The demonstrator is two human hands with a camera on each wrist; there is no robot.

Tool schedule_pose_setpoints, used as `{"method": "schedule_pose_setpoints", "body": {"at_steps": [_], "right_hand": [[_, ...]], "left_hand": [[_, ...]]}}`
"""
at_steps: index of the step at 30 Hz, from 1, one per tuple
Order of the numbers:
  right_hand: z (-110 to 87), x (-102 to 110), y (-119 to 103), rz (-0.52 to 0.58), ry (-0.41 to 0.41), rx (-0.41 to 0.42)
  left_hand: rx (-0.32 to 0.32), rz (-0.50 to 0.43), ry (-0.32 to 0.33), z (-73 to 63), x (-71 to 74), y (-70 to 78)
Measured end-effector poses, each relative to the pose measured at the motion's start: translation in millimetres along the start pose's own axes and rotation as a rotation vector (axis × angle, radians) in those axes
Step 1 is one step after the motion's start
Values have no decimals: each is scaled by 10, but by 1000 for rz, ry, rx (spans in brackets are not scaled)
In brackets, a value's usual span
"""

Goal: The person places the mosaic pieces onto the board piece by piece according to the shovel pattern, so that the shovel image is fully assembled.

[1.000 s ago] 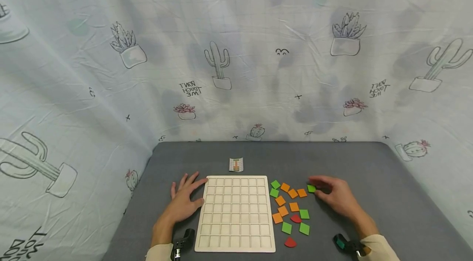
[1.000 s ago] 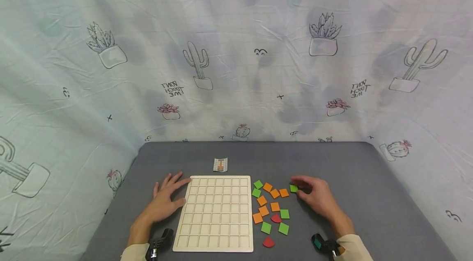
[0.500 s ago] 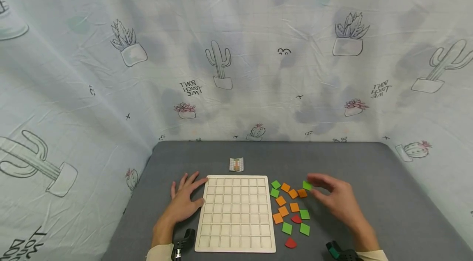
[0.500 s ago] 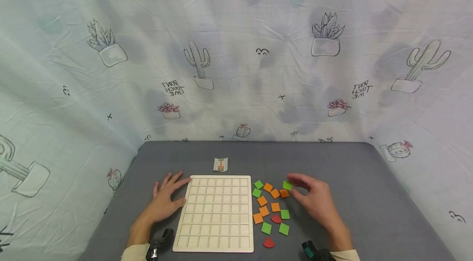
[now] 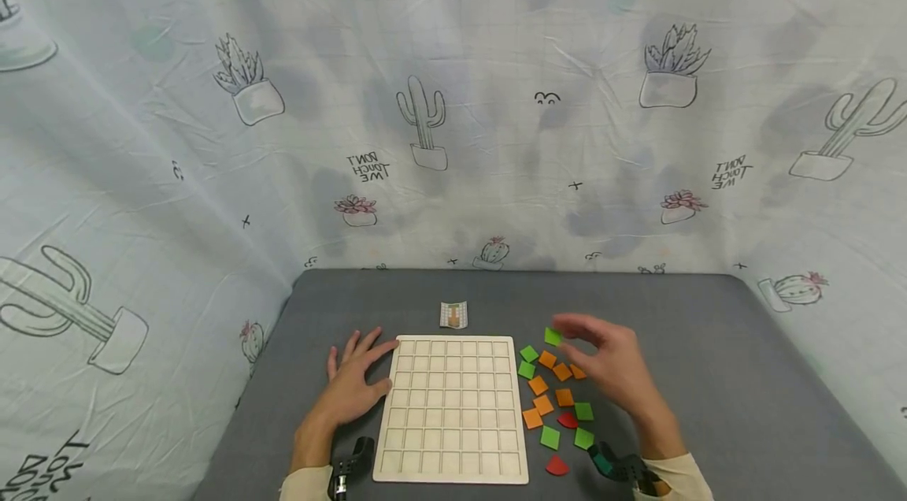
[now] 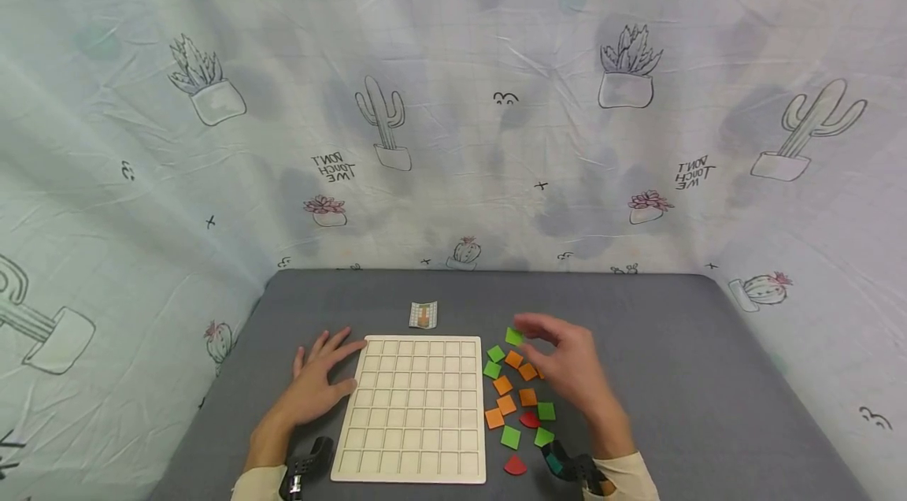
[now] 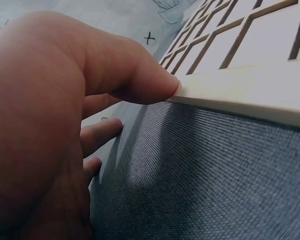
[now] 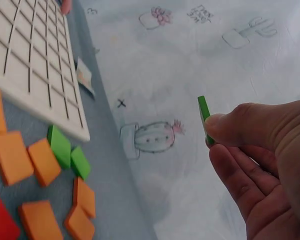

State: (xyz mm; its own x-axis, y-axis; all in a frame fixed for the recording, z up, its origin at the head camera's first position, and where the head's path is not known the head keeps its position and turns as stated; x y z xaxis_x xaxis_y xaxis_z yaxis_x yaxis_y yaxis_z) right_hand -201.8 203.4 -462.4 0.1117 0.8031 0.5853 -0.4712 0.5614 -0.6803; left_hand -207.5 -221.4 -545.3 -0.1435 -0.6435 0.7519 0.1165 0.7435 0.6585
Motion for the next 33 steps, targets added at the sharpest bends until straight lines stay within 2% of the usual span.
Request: {"method": "schedule_pose_setpoints", "body": {"at_steps": [8, 21, 33], "right_hand": [[160, -148, -118, 45, -22, 40], [380, -396, -316, 91, -85, 46], [595, -702, -404, 154, -157, 46]], "left_hand": [[-1, 1, 3, -4, -12, -23], [-12, -7, 3, -13, -23, -20], [-17, -12, 8, -14, 3, 0]]}}
Point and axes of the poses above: each hand's wrist, its own z-axis towards the middle knuckle, its own x-axis out of the back of the hand, y = z × x, the point moved 4 cm from there along z, towards the middle knuckle, and after that the axes turned 3 degrees about z, right-handed, at the moved point
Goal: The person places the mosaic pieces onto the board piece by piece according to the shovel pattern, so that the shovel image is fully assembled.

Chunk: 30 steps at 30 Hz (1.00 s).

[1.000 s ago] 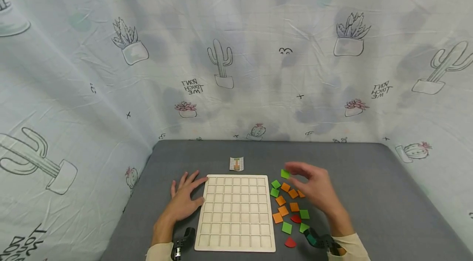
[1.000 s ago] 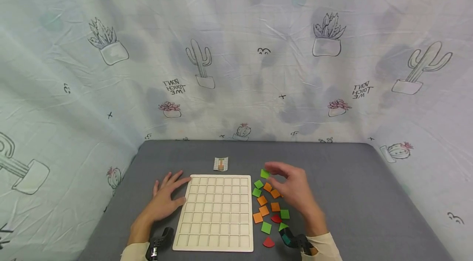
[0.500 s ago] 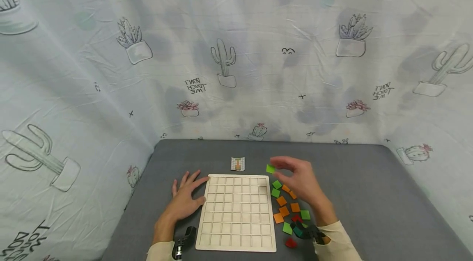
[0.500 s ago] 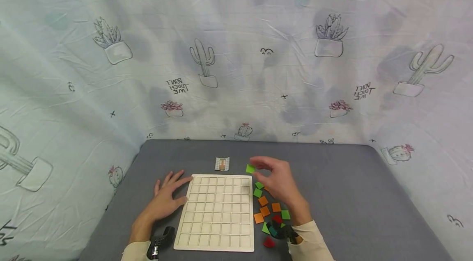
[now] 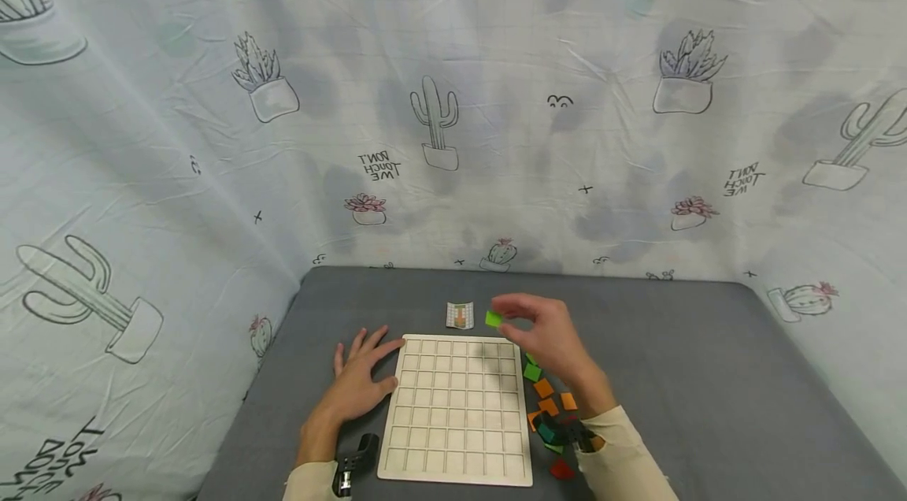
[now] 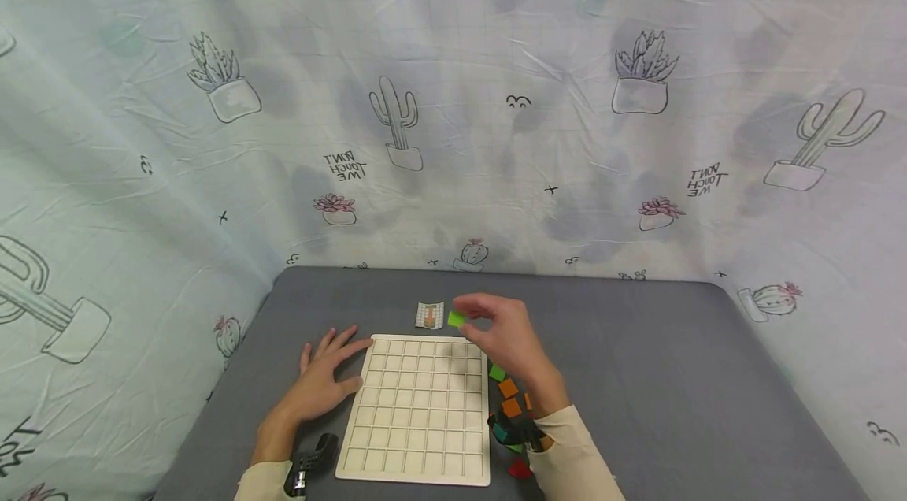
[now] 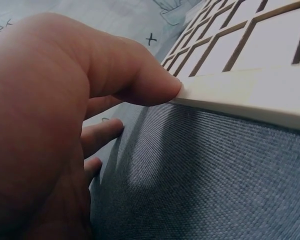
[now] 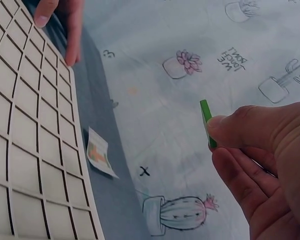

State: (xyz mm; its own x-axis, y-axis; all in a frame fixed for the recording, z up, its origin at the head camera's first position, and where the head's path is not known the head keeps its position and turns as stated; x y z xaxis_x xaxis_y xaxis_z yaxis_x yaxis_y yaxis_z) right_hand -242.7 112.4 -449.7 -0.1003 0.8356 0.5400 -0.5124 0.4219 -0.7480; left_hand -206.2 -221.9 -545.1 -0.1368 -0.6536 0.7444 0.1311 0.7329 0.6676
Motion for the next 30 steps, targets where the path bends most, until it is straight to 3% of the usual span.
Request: {"method": "schedule_pose_setpoints", "body": {"at_steps": [7, 18, 30], "right_hand": [[99, -136, -12, 12, -33, 14], [190, -470, 133, 53, -97, -43], [176, -818, 252, 130, -172, -59]], "left_hand": [[12, -11, -1, -2, 3, 6], [16, -14, -1, 4, 6, 0], [11, 2, 13, -3, -2, 15]]}}
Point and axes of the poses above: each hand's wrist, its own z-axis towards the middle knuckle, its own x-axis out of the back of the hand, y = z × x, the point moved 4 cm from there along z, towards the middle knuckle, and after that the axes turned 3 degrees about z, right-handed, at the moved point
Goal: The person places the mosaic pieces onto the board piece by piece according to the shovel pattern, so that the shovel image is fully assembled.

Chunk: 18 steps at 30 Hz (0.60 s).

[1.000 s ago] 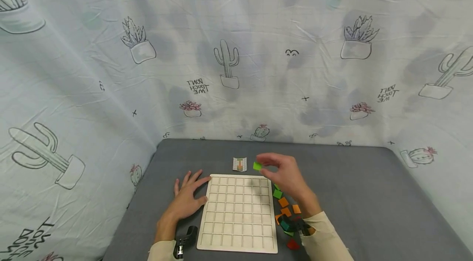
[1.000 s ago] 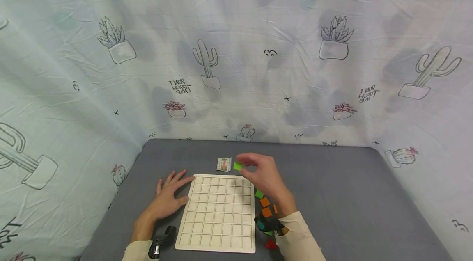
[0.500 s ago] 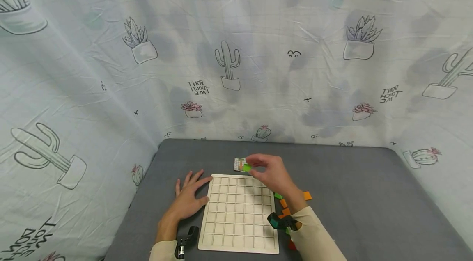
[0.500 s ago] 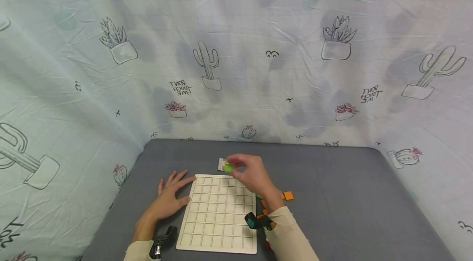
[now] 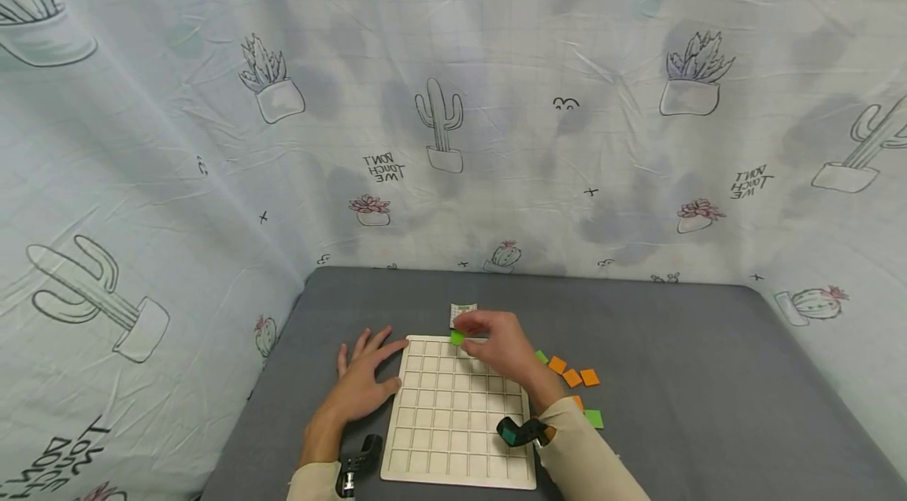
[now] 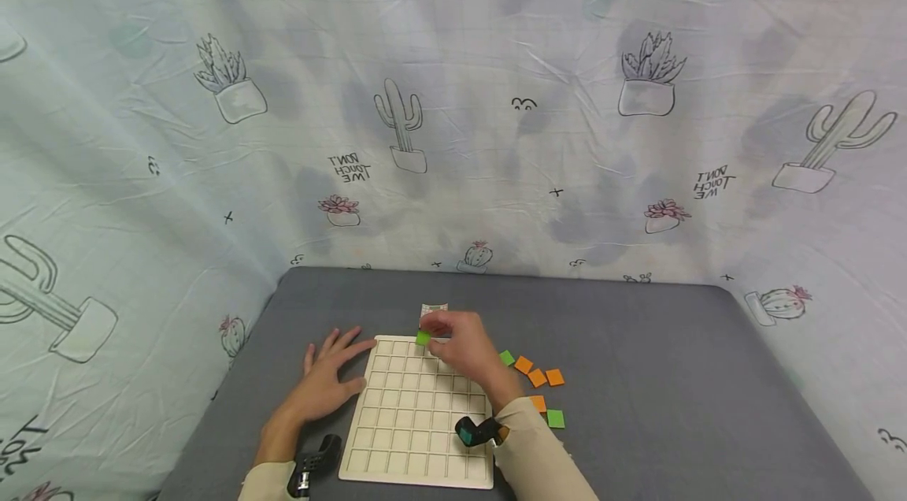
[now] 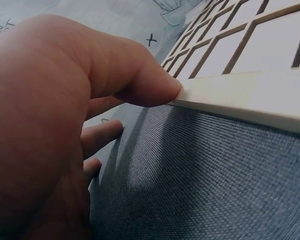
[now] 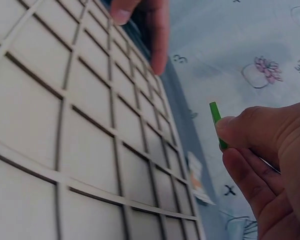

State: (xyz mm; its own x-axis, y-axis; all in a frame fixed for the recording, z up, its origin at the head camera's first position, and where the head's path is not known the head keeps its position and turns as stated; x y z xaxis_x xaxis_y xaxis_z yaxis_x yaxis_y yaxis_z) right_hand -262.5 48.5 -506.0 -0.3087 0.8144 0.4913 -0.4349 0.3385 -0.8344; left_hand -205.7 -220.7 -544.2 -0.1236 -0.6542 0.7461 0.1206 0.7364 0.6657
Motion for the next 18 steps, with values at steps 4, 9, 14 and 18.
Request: {"method": "schedule_pose_setpoints", "body": {"at_steps": [4, 9, 14, 18], "right_hand": [[6, -101, 35, 6, -21, 1], [5, -189, 67, -12, -30, -27], [20, -265, 101, -55, -26, -19], [30, -310, 115, -95, -17, -3]], "left_hand": [[-4, 10, 3, 6, -5, -11], [-15, 10, 5, 19, -12, -24], [-17, 6, 12, 17, -15, -32], [-16, 8, 20, 14, -17, -33]]}}
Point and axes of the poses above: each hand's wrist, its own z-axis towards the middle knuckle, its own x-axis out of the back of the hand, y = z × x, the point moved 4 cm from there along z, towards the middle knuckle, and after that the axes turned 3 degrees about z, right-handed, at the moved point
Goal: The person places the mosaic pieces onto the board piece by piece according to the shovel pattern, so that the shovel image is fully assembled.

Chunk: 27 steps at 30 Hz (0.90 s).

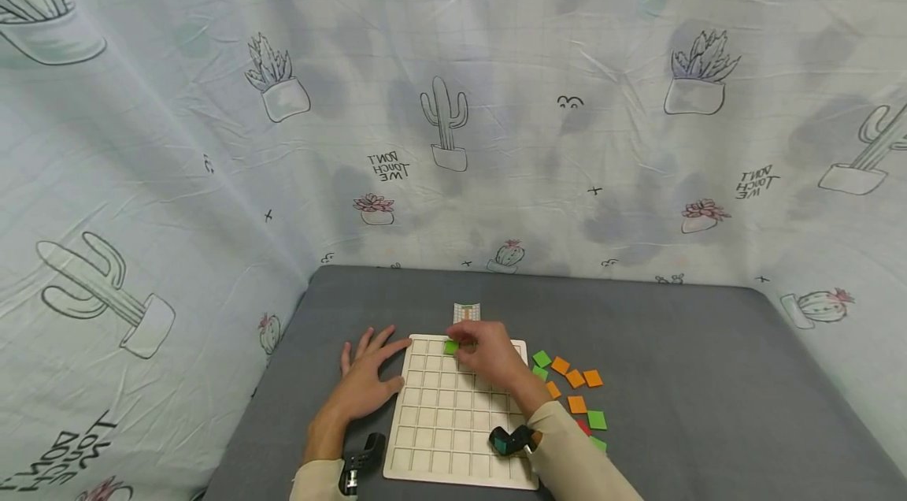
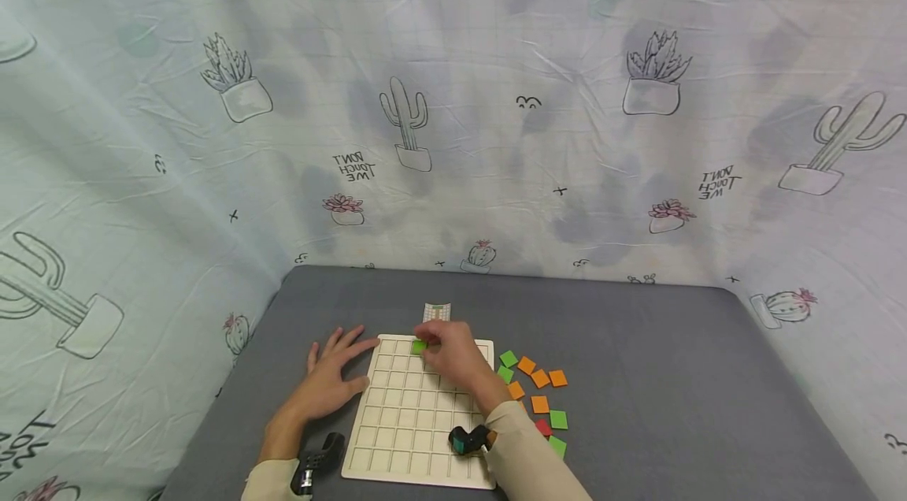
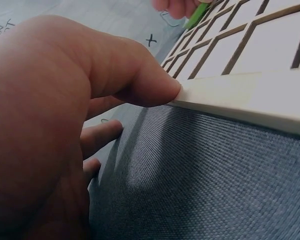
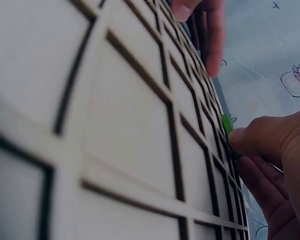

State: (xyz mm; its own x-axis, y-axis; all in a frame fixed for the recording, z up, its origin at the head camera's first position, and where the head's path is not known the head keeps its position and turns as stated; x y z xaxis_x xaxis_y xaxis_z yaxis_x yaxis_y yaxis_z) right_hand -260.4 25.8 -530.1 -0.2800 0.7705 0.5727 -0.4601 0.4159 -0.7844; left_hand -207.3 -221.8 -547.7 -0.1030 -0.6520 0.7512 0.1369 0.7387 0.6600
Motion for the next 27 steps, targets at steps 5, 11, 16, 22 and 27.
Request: {"method": "schedule_pose_setpoints", "body": {"at_steps": [5, 11, 16, 22, 27], "right_hand": [[15, -36, -5, -52, 8, 26], [16, -81, -20, -74, 7, 48], [26, -106, -21, -101, 13, 62], [-21, -57, -61, -158, 26, 79], [-167, 74, -102, -121, 44, 48]], "left_hand": [[1, 0, 3, 4, 1, 0], [0, -5, 1, 3, 4, 3], [-3, -1, 7, 0, 10, 2], [-4, -5, 5, -4, 9, 12], [2, -3, 9, -9, 6, 14]]}}
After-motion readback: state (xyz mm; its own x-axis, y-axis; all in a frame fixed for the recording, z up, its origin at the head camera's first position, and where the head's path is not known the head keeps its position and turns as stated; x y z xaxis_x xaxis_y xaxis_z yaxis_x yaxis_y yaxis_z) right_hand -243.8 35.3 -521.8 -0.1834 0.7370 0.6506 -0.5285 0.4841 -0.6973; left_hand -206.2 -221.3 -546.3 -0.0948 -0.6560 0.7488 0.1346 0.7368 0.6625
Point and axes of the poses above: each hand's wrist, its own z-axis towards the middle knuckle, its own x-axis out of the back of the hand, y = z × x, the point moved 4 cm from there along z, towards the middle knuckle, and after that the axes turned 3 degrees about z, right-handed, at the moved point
